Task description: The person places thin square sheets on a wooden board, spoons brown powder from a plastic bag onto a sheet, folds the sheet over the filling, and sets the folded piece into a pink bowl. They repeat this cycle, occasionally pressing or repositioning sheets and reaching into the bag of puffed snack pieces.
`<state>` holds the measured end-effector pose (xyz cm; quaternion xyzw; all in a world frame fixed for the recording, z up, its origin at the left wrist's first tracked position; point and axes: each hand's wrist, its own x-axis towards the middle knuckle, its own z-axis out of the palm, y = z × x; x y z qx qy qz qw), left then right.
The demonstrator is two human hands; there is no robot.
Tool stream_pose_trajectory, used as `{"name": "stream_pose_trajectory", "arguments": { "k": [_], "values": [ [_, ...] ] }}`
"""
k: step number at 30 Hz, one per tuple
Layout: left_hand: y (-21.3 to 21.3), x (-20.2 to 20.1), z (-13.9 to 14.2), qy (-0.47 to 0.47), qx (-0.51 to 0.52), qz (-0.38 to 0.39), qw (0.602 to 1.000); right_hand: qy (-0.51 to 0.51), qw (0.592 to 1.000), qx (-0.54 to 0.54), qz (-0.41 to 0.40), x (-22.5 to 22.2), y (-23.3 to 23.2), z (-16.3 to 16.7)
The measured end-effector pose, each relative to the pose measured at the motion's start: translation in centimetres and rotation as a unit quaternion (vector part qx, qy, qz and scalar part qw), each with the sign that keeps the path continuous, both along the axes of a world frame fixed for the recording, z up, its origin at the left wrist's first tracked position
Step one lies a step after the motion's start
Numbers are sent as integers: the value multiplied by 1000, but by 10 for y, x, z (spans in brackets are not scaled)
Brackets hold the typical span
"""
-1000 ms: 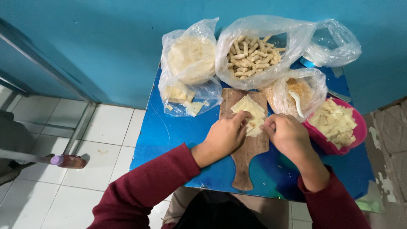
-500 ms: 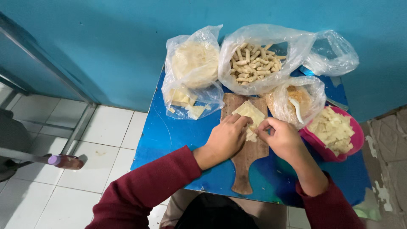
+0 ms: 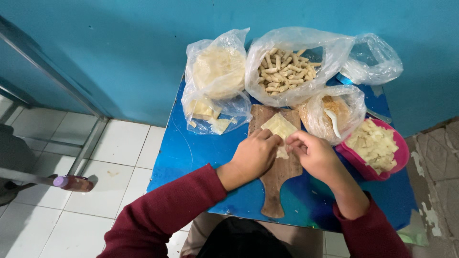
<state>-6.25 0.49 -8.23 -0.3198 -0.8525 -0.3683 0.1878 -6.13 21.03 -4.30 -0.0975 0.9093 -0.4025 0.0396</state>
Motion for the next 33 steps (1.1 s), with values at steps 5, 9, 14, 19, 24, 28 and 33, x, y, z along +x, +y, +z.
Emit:
{"name": "stream_pose_trajectory", "arguments": {
  "k": [5, 9, 14, 19, 24, 28, 33],
  "values": [
    [-1, -6, -6, 17, -32, -6, 999, 199, 959, 168, 109, 1, 3, 10],
    [-5, -8, -1, -3, -56, -18, 998, 196, 955, 193, 110, -1, 9, 7],
    [-10, -6, 7, -18, -57, -57, 997, 173, 964, 194, 61, -6, 8, -6],
    [-3, -9, 5, -8, -58, -25, 998, 188, 972, 113, 86, -18, 12, -17],
    [0, -14, 7, -28, -21, -3, 999, 135, 981, 127, 65, -20, 15, -24],
    [2, -20, 15, -137, -70, 20, 988, 129, 982, 139, 4, -22, 3, -28],
    [-3, -25, 15, -113, 5, 13, 994, 132, 985, 115, -8, -21, 1, -22]
  ]
}}
